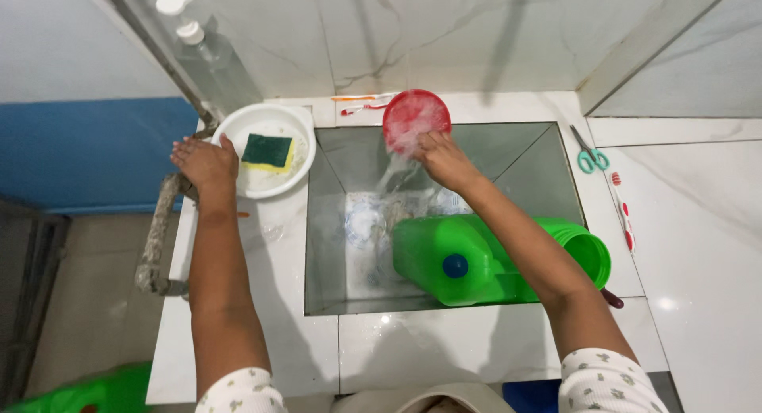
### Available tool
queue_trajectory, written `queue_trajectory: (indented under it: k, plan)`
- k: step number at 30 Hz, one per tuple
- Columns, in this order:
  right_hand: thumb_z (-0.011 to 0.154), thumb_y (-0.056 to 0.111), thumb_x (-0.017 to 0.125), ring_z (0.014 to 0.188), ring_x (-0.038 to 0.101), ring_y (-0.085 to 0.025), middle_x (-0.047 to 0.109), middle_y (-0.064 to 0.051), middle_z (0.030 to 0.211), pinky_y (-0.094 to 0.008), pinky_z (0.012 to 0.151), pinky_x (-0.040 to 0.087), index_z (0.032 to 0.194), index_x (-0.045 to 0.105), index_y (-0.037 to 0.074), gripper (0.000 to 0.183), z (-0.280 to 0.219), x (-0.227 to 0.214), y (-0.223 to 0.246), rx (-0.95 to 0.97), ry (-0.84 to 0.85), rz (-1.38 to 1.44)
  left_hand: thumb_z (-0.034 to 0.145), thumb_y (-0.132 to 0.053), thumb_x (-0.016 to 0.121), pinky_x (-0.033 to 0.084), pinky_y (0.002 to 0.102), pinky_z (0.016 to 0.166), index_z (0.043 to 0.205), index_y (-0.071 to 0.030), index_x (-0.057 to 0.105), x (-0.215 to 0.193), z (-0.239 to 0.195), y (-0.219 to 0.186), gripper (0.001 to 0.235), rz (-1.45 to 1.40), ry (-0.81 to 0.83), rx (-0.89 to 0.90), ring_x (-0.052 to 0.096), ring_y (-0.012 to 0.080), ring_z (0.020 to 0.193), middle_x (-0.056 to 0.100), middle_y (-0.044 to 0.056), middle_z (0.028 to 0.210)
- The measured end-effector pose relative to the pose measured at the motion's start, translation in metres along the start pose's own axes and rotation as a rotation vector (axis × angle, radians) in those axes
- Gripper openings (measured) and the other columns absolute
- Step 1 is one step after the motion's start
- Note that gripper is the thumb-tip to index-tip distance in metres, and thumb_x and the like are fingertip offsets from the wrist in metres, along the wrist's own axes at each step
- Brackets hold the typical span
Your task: The person scrubs the inside and outside of a green plastic jerrycan with a sponge and a long-handled brush in a sink. They rinse the container, place a red cap on it, and then use scissors to cut a plastic seal from the cap. Finally, they scrub the exterior of the jerrycan again with the sponge.
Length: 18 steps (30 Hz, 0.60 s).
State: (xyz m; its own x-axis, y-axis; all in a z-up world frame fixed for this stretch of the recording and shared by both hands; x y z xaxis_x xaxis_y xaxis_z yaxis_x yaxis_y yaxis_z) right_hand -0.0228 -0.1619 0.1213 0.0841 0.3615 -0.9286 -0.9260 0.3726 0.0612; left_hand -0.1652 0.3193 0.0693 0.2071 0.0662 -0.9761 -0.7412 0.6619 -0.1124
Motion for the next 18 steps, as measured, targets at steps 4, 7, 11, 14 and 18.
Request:
queue_trajectory:
  k: [4, 7, 11, 14, 18]
  plan:
    - [0.088, 0.006, 0.062, 0.107, 0.057, -0.03, 0.06, -0.011, 0.105, -0.043, 0.094, 0.046, 0.102, 0.07, 0.007, 0.016, 0.006, 0.0, 0.001, 0.008, 0.083, -0.023, 0.095, -0.029, 0.05, 0.026, 0.054, 0.121, 0.139, 0.009, 0.048, -0.053, -0.064, -0.109, 0.058, -0.158, -0.28, 0.538, 0.04, 0.0412, 0.144, 0.048, 0.029, 0.146]
    - [0.084, 0.006, 0.064, 0.105, 0.056, -0.031, 0.06, -0.012, 0.104, -0.044, 0.092, 0.045, 0.105, 0.072, 0.007, 0.022, 0.015, -0.004, 0.006, -0.056, 0.065, 0.039, 0.086, -0.011, 0.061, 0.033, 0.052, 0.12, 0.131, 0.001, 0.06, -0.073, -0.144, -0.209, 0.047, -0.366, -0.237, 1.092, 0.049, 0.0348, 0.14, 0.059, 0.021, 0.139]
    - [0.084, 0.005, 0.067, 0.106, 0.057, -0.031, 0.06, -0.011, 0.103, -0.045, 0.093, 0.047, 0.099, 0.072, 0.007, 0.016, 0.019, -0.013, 0.008, -0.144, 0.055, 0.046, 0.09, -0.009, 0.068, 0.041, 0.047, 0.122, 0.117, -0.004, 0.066, -0.063, -0.182, -0.266, 0.027, -0.287, -0.321, 1.269, 0.06, 0.0301, 0.132, 0.068, 0.015, 0.126]
    - [0.072, 0.008, 0.071, 0.091, 0.062, -0.035, 0.064, -0.016, 0.093, -0.045, 0.084, 0.051, 0.094, 0.075, 0.005, 0.023, 0.039, -0.01, -0.014, -0.132, 0.142, 0.208, 0.093, -0.006, 0.065, 0.049, 0.043, 0.112, 0.11, -0.007, 0.067, -0.03, -0.169, -0.279, 0.016, -0.346, -0.105, 1.117, 0.065, 0.0304, 0.122, 0.07, 0.012, 0.119]
    - [0.092, 0.007, 0.053, 0.066, 0.07, -0.02, 0.073, -0.014, 0.076, -0.033, 0.064, 0.059, 0.09, 0.073, -0.003, 0.023, 0.104, 0.022, -0.079, 0.571, 0.139, 0.895, 0.099, -0.013, 0.065, 0.053, 0.046, 0.092, 0.113, -0.002, 0.068, 0.012, -0.153, -0.301, 0.018, -0.851, 0.155, 0.906, 0.064, 0.0348, 0.107, 0.069, 0.019, 0.113]
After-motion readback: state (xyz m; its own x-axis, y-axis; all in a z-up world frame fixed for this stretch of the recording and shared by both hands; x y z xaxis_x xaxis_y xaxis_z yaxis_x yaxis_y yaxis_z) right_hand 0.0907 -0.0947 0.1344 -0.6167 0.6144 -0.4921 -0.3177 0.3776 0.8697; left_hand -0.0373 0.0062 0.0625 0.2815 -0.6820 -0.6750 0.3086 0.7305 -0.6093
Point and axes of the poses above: each hand's wrist, its own z-axis towards the middle knuckle, its own x-axis out of the palm, y = z × x, the point moved 6 cm from there along z, towards the middle knuckle
